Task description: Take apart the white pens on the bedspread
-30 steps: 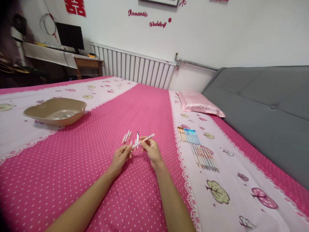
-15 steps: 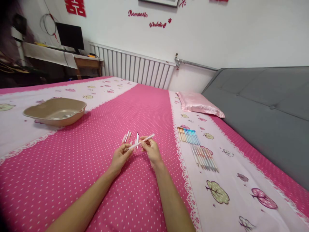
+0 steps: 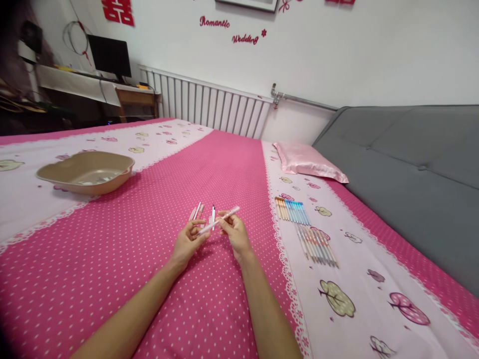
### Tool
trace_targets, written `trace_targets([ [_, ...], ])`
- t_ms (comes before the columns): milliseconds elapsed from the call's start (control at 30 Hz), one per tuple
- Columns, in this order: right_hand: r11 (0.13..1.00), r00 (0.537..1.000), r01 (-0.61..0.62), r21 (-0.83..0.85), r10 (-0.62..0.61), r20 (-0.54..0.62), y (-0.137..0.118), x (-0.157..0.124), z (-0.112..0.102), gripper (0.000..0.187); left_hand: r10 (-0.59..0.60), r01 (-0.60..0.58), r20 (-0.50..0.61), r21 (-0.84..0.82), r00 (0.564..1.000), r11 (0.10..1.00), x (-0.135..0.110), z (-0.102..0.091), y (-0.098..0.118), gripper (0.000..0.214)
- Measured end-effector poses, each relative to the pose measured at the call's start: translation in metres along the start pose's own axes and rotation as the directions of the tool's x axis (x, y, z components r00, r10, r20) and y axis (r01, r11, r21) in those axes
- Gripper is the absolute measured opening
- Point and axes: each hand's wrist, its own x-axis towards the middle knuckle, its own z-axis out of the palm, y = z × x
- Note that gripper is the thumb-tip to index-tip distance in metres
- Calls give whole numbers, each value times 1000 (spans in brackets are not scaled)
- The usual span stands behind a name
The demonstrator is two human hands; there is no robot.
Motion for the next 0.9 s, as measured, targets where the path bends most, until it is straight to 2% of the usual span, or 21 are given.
trace_targets([
  [133, 1000, 1000, 9, -6, -9, 0, 1, 0, 1, 31, 60, -60, 1, 29, 998, 998, 1, 0, -1, 34],
  [267, 998, 1000, 21, 59, -20, -22, -2, 0, -1, 30, -14, 9, 61, 80, 998, 997, 2, -2, -5, 42],
  [400, 982, 997, 29, 186, -15, -78, -7, 2, -8, 29, -64, 62, 30, 58, 998, 996, 3, -3, -6, 53],
  [533, 915, 996, 24, 402, 12, -88, -8, 4, -13, 12, -70, 69, 28, 53, 997, 996, 3, -3, -6, 53],
  [600, 884, 997, -2, 468, 39, -71, -8, 4, -13, 10, -68, 66, 24, 60, 997, 996, 2, -3, -5, 52],
  [767, 907, 996, -82, 414, 68, 49, -7, 1, -7, 14, -57, 47, 75, 128, 996, 991, 2, -3, -6, 49],
  [900, 916, 1000, 0, 401, 9, -20, -13, 2, -20, 16, -50, 39, 74, 140, 996, 989, 2, -3, -8, 49],
])
